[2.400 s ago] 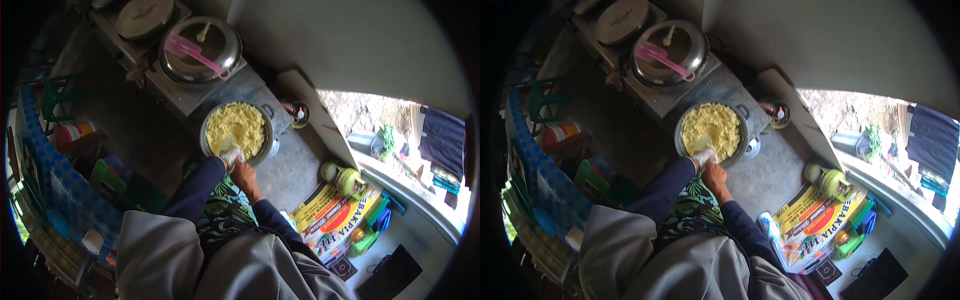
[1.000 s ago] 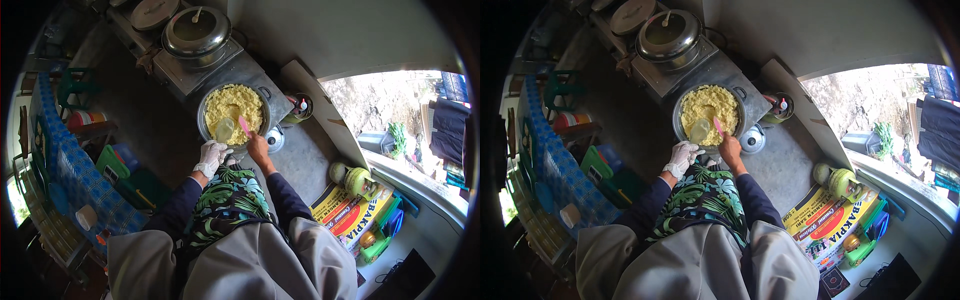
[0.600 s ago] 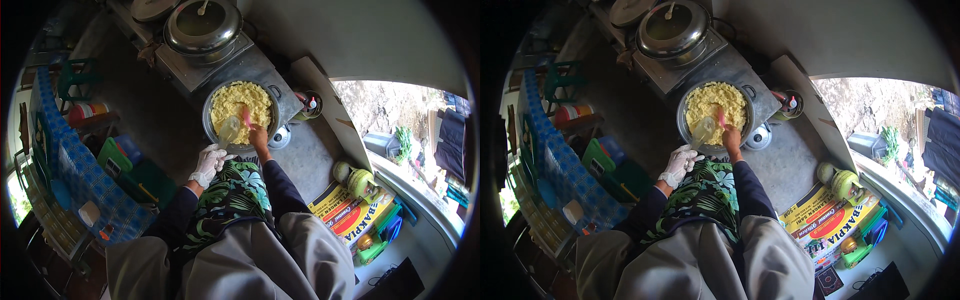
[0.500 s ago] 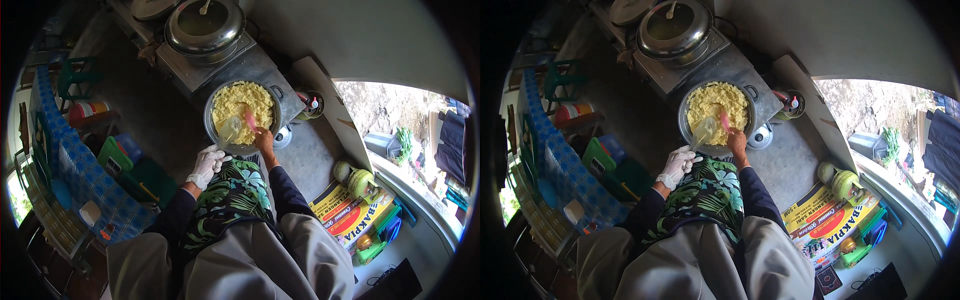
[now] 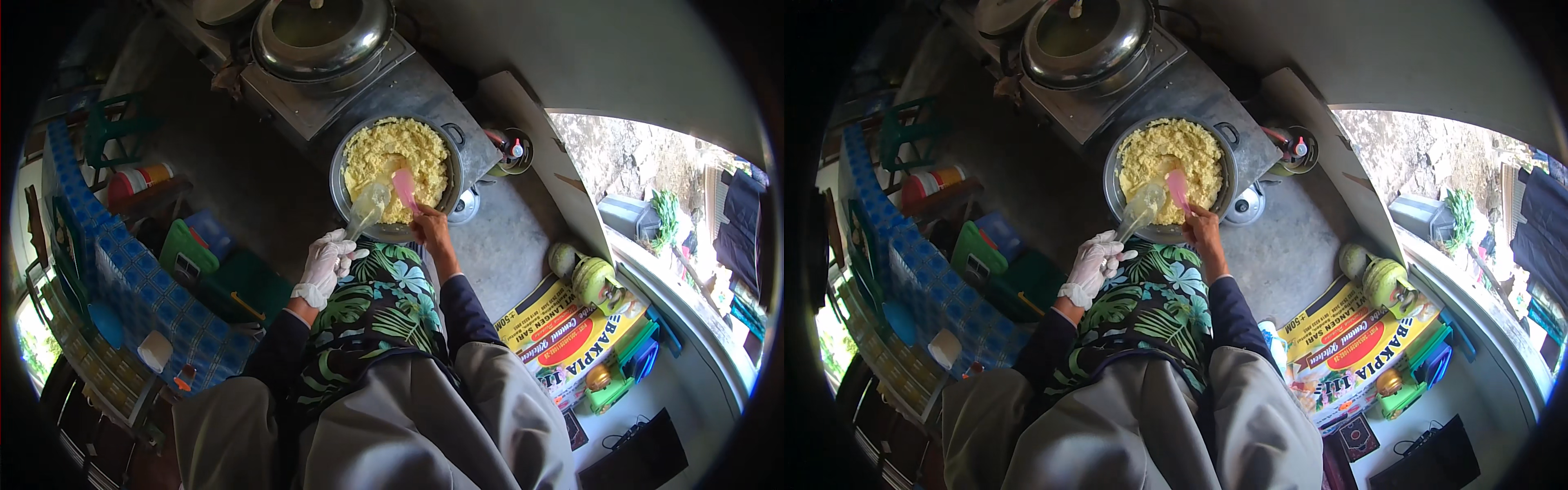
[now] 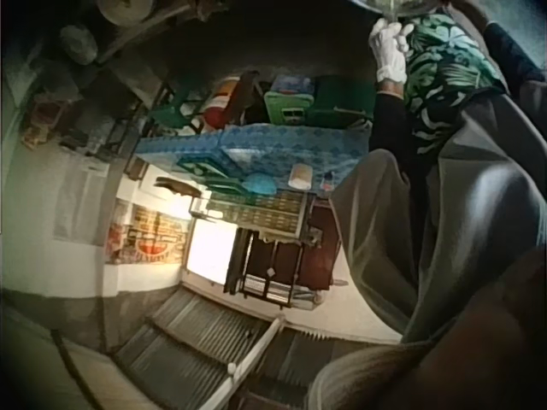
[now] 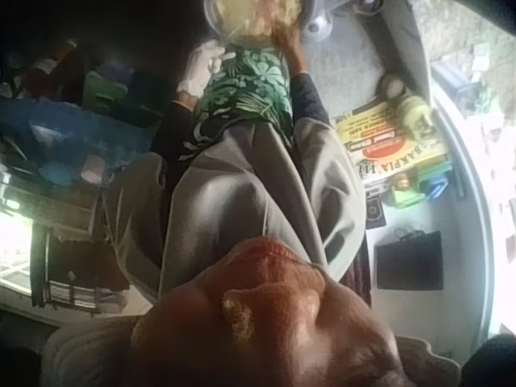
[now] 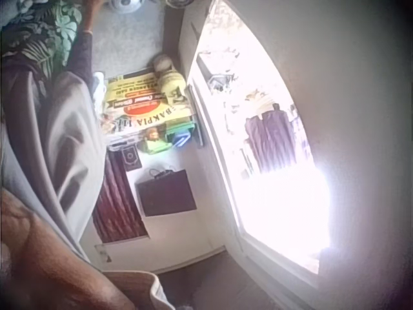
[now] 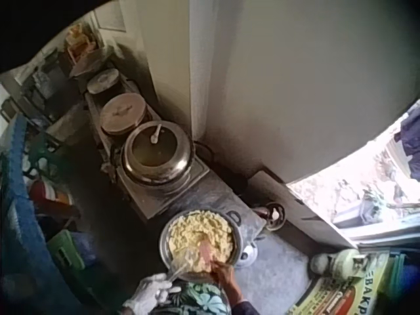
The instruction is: The person mixes and mashes a bowl of yellow dough by hand and with a pink spatula at a workstation.
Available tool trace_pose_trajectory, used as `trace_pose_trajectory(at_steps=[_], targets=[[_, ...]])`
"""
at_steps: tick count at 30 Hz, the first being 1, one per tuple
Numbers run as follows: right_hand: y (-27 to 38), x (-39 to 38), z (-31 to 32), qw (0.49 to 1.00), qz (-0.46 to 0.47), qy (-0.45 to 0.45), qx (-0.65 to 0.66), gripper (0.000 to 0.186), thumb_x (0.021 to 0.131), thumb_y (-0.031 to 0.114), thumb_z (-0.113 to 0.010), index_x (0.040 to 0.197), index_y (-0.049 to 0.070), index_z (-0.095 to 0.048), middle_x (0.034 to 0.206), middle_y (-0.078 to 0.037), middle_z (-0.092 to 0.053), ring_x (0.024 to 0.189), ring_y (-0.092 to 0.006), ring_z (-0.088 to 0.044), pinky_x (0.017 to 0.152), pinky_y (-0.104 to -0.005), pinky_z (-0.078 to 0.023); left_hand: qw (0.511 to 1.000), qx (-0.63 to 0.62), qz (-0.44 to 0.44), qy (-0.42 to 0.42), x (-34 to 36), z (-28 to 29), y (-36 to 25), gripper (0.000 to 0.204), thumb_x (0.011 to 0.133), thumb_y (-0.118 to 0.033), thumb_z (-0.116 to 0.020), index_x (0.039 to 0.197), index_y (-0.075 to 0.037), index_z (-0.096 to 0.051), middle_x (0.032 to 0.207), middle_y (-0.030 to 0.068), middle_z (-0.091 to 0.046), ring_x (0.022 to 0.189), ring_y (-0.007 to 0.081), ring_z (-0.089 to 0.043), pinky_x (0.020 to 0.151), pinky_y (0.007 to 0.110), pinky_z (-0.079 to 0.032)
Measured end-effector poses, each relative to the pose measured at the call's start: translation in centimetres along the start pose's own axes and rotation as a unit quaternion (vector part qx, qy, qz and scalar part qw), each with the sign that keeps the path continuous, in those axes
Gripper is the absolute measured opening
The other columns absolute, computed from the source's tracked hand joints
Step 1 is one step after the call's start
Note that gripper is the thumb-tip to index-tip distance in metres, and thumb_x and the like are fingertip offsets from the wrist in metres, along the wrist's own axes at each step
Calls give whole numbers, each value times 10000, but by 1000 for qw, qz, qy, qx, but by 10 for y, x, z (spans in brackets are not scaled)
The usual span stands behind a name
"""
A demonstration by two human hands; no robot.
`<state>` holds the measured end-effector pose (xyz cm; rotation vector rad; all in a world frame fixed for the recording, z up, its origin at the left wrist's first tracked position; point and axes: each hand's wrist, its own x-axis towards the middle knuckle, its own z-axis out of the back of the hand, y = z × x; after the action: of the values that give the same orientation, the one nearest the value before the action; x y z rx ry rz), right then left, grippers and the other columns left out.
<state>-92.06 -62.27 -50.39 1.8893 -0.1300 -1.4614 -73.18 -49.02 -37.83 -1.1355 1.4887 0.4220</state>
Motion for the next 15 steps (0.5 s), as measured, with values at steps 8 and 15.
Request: trace_pose_trajectory(at_steps=[8,15], targets=[[18,-67,9,982,-27,137,126,343,862,110,-506,1190,13,-506,665,-37,-541,476,-88,-457,431,-193,-344,1000,0,-18,15,18,-12,9,309,819,-43,-586,1109,42,-519,798,90,-607,673,124,-600,524,192,-456],[10,-101,-17,984,-2,147,102,357,861,114,-532,1204,23,-503,707,-33,-566,556,-91,-486,492,-201,-386,999,8,-6,35,18,-34,11,175,814,-105,-630,949,-2,-588,753,26,-594,630,99,-581,485,178,-439]])
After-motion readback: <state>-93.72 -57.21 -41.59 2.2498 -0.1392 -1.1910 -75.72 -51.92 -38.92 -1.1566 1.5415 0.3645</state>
